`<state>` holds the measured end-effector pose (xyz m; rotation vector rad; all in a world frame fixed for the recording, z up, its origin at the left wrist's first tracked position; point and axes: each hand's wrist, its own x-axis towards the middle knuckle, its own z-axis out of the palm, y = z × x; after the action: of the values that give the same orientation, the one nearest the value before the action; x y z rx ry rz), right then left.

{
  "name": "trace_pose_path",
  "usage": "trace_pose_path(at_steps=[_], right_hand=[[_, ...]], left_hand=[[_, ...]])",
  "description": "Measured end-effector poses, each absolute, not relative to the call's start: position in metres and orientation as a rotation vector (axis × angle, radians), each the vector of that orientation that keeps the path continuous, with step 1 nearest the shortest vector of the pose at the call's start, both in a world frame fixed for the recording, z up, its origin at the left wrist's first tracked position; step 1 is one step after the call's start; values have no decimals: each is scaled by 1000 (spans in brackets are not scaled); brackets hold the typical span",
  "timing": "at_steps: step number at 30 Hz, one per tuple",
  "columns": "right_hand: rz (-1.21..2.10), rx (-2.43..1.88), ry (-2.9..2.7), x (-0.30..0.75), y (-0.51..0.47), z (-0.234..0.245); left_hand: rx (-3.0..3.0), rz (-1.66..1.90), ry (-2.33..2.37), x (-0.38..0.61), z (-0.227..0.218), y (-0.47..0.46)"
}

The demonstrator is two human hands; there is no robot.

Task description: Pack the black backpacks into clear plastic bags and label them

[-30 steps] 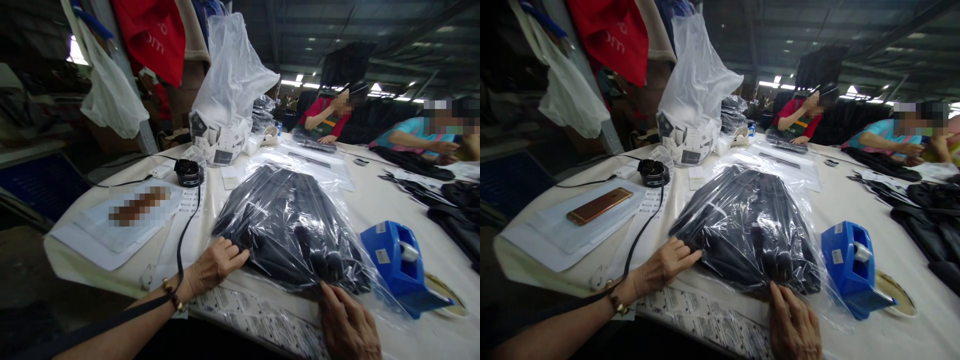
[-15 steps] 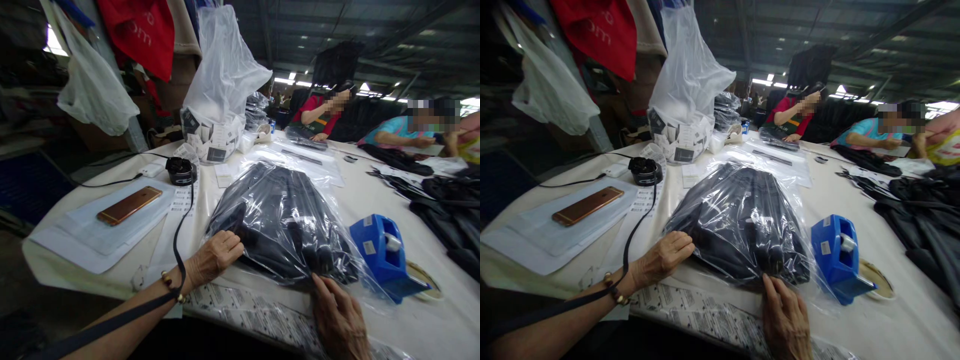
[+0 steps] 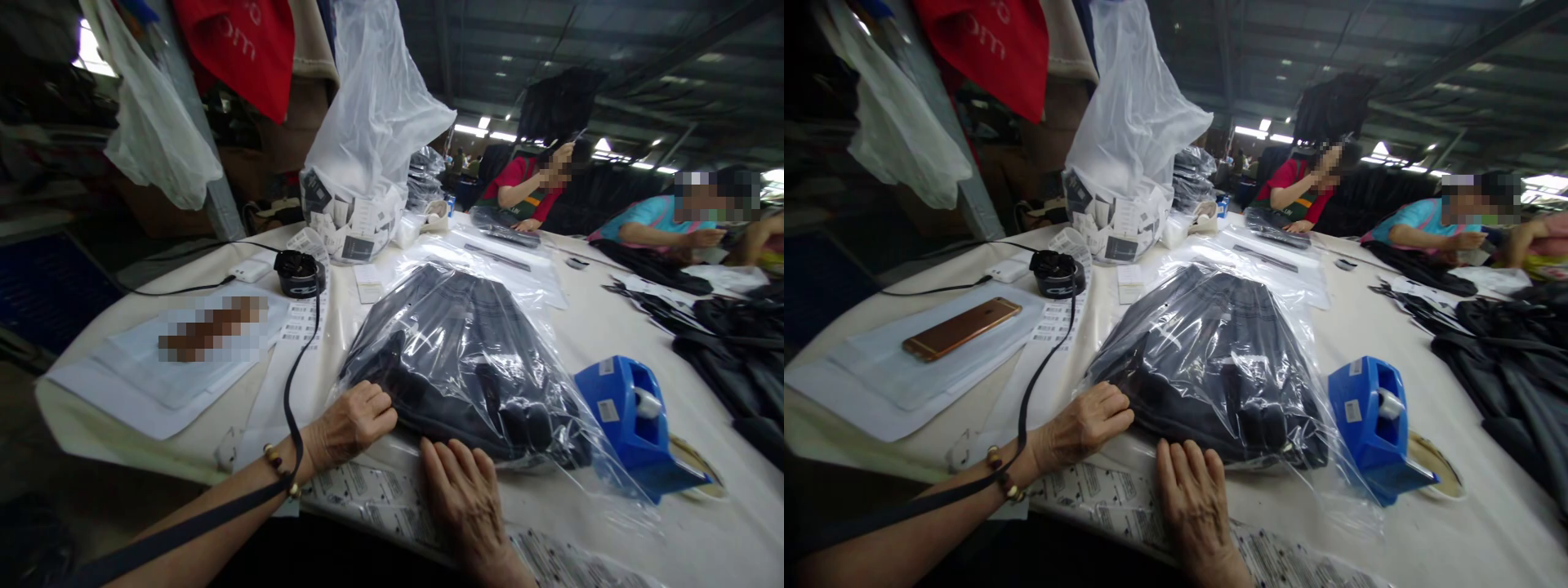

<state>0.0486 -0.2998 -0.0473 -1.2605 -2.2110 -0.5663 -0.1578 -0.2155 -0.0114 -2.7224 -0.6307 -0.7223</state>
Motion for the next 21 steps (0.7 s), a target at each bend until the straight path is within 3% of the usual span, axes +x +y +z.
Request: trace_pose_path(at_steps=[11, 21], right_hand=[[-332, -1081, -2200, 38, -279, -31], [-81, -1363, -2010, 32, -270, -31]], left_hand=[[-2889, -626, -760, -160, -11, -218], [-2804, -643, -801, -164, -13, -221]])
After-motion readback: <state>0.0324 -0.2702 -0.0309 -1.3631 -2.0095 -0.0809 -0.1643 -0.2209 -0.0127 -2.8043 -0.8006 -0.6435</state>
